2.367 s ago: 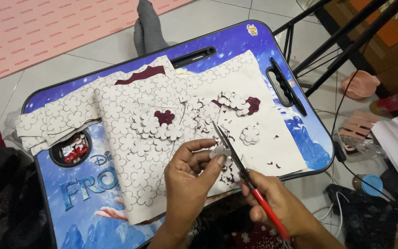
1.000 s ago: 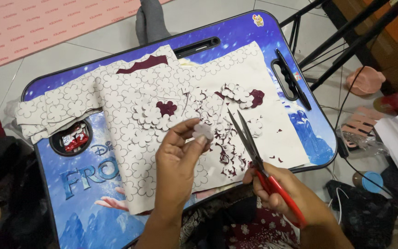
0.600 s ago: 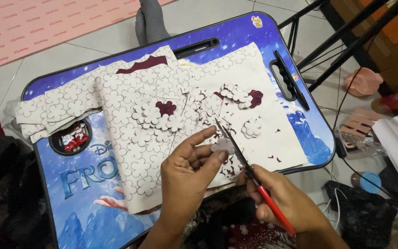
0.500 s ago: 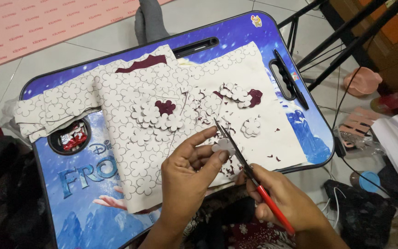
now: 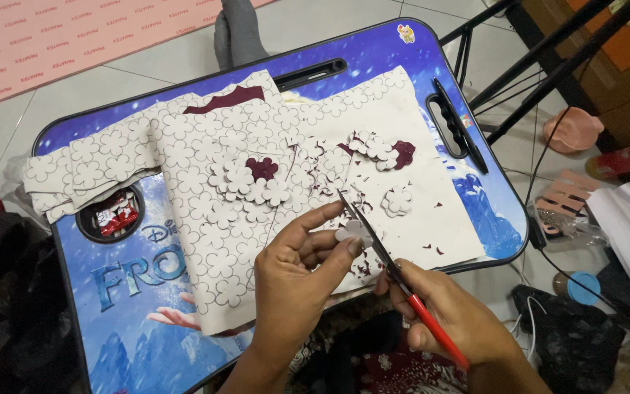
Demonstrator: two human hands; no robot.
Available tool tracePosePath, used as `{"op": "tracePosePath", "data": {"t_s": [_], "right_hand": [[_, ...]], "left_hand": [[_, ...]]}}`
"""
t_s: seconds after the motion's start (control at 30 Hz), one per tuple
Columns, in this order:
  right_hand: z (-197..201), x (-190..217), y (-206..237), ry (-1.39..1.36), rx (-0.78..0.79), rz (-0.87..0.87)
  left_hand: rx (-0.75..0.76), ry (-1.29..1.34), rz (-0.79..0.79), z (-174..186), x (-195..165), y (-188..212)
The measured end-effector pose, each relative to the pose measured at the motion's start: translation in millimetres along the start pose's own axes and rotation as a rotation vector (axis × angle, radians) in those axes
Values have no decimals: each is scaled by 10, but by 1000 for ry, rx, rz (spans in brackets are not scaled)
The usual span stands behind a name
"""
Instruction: The person sits on the floor with a tray on their lap holding sheets of white felt printed with flower outlines. They use red-handled scissors to cut out small flower shapes one at a time, trimming scraps and setting finished cut flowers onto a pile on the tray.
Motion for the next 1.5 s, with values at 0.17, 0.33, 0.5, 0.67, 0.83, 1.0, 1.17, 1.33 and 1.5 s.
{"op": "tracePosePath", "data": {"t_s": [0.17, 0.33, 0.5, 0.67, 0.83, 1.0, 1.17, 1.33, 1.5], "right_hand": [[-10, -16, -1, 22, -5, -38], [-25, -67, -13, -7, 0, -46], [-44, -144, -43, -59, 13, -30], [-28, -198, -34, -68, 21, -40], [-29, -232, -20, -60, 21, -65], [-32, -284, -16, -71, 41, -86], [-22, -322, -28, -33, 37, -52], [-26, -338, -21, -36, 71, -90], [-23, -276, -22, -83, 65, -91]], "left_hand": [[3, 16, -1, -4, -1, 1], [-19, -34, 13, 10, -2, -2], [-31, 7, 30, 36, 14, -1], [26, 24, -22, 74, 3, -35], [18, -19, -34, 125, 9, -61], [25, -17, -71, 146, 8, -75], [-8, -57, -65, 163, -4, -91], [-7, -134, -99, 154, -34, -103], [-3, -114, -120, 133, 3, -83]]}}
Point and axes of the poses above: each hand's wrist, its own y-axis away from the middle knuckle, its own z-axis out of the back of the hand, x = y × z, the point moved 3 cm from there along -y, towards the middle knuckle, and after that the axes turned 14 degrees about y, right-handed, at the moved point
